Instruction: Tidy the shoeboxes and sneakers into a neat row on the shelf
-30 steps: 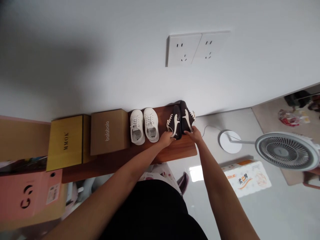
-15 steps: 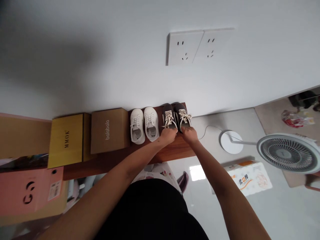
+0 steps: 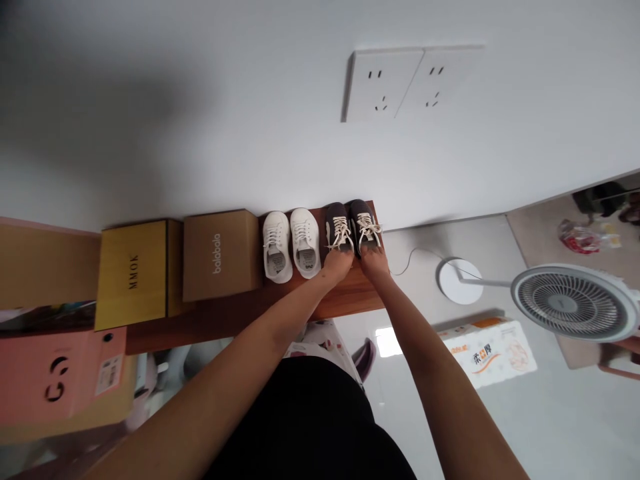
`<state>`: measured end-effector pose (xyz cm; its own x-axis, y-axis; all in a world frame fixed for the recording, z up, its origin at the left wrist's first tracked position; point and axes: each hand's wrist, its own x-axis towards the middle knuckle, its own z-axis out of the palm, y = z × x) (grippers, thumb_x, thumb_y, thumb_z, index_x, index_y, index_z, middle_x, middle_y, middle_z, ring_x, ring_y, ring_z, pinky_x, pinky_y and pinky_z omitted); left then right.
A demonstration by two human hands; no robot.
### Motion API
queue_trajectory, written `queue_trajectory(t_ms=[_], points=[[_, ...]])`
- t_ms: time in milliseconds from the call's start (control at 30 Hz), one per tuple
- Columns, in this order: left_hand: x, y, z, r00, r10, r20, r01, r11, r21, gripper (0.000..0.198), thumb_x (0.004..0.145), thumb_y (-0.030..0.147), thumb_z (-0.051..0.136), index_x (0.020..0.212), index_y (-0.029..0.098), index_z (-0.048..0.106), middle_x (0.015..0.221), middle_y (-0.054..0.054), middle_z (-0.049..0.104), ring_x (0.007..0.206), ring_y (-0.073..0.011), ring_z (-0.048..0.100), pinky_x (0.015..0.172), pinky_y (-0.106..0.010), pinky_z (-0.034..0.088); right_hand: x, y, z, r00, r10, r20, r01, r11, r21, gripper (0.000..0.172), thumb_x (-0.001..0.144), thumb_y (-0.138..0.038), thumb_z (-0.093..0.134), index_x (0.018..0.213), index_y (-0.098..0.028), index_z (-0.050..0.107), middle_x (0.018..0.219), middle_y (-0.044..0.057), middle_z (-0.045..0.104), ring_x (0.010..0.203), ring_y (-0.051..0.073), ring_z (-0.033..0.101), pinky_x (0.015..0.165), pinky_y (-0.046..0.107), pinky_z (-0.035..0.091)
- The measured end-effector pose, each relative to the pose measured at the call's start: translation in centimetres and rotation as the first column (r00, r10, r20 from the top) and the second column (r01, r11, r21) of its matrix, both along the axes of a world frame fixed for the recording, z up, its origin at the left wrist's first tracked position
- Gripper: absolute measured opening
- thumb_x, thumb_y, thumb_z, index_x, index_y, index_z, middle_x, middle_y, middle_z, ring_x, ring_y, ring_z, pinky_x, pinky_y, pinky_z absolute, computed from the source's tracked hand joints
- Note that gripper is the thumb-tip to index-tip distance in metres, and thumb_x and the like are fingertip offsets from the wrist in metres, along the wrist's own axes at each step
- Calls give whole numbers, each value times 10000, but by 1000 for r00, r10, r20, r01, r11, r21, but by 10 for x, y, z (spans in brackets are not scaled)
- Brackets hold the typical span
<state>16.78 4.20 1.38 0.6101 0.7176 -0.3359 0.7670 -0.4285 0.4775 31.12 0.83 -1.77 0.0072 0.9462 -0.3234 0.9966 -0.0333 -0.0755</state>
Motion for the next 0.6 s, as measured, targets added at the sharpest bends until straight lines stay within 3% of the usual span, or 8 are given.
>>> queue_trajectory(t_ms=[133, 233, 300, 367, 433, 500, 567, 600], points=[[-40, -21, 17, 993, 66, 99, -70, 997, 39, 382, 926, 228, 622, 1287, 106, 598, 1237, -203, 689, 1199, -310, 633, 1049, -440, 461, -8, -18, 17, 985, -143, -94, 160, 966, 201, 373, 875, -249, 620, 1223, -115, 610, 1211, 238, 662, 1169, 373, 558, 1062, 533, 341], [-104, -50, 27, 947, 204, 248, -186, 978, -92, 331, 954, 217, 554, 1278, 186, 617, 1223, -112, 720, 1132, -232, 668, 1004, -352, 486, -26, -40, 28, 917, -241, -319, 335, 899, 283, 393, 908, -349, 581, 1232, -130, 615, 1215, 218, 666, 1152, 356, 585, 1022, 504, 418], [-159, -77, 30, 893, 350, 282, -300, 932, -205, 252, 964, 242, 525, 1163, 219, 679, 1152, -77, 748, 1073, -211, 688, 960, -319, 498, -49, -58, 30, 811, -304, -501, 450, 871, 199, 399, 915, -415, 558, 1196, -141, 631, 1158, 190, 692, 1097, 326, 624, 980, 473, 471], [-217, -107, 27, 801, 537, 266, -451, 832, -323, 202, 959, 286, 531, 1023, 227, 714, 990, -53, 768, 934, -202, 708, 889, -311, 514, -83, -79, 27, 660, -395, -639, 512, 859, -3, 374, 898, -457, 570, 1138, -182, 652, 1080, 140, 720, 997, 287, 664, 922, 446, 513], [-273, -135, 20, 592, 778, 210, -657, 617, -433, 200, 938, 357, 571, 892, 217, 706, 780, -30, 728, 772, -190, 690, 799, -303, 524, -126, -101, 20, 506, -479, -717, 434, 860, -268, 321, 840, -467, 653, 1047, -223, 674, 992, 87, 735, 935, 251, 680, 896, 416, 532], [-324, -155, 10, 201, 970, 135, -784, 241, -571, 255, 929, 416, 594, 816, 198, 664, 684, -21, 667, 672, -171, 652, 716, -287, 527, -175, -119, 12, 348, -594, -725, 248, 804, -540, 309, 756, -437, 765, 963, -223, 682, 916, 57, 736, 876, 225, 680, 840, 382, 548], [-372, -163, 2, -277, 960, 51, -686, -160, -709, 252, 929, 427, 618, 834, 194, 619, 731, -21, 648, 682, -149, 649, 693, -266, 531, -225, -129, 7, 224, -728, -648, 151, 683, -715, 327, 724, -427, 808, 935, -210, 683, 858, 49, 721, 806, 203, 667, 771, 357, 546], [-394, -162, -2, -459, 888, 3, -582, -298, -757, 241, 933, 427, 624, 860, 198, 603, 776, -25, 645, 708, -141, 653, 699, -258, 535, -249, -129, 5, 163, -784, -599, 136, 619, -774, 330, 720, -426, 817, 928, -209, 681, 858, 50, 713, 793, 196, 662, 754, 347, 543]])
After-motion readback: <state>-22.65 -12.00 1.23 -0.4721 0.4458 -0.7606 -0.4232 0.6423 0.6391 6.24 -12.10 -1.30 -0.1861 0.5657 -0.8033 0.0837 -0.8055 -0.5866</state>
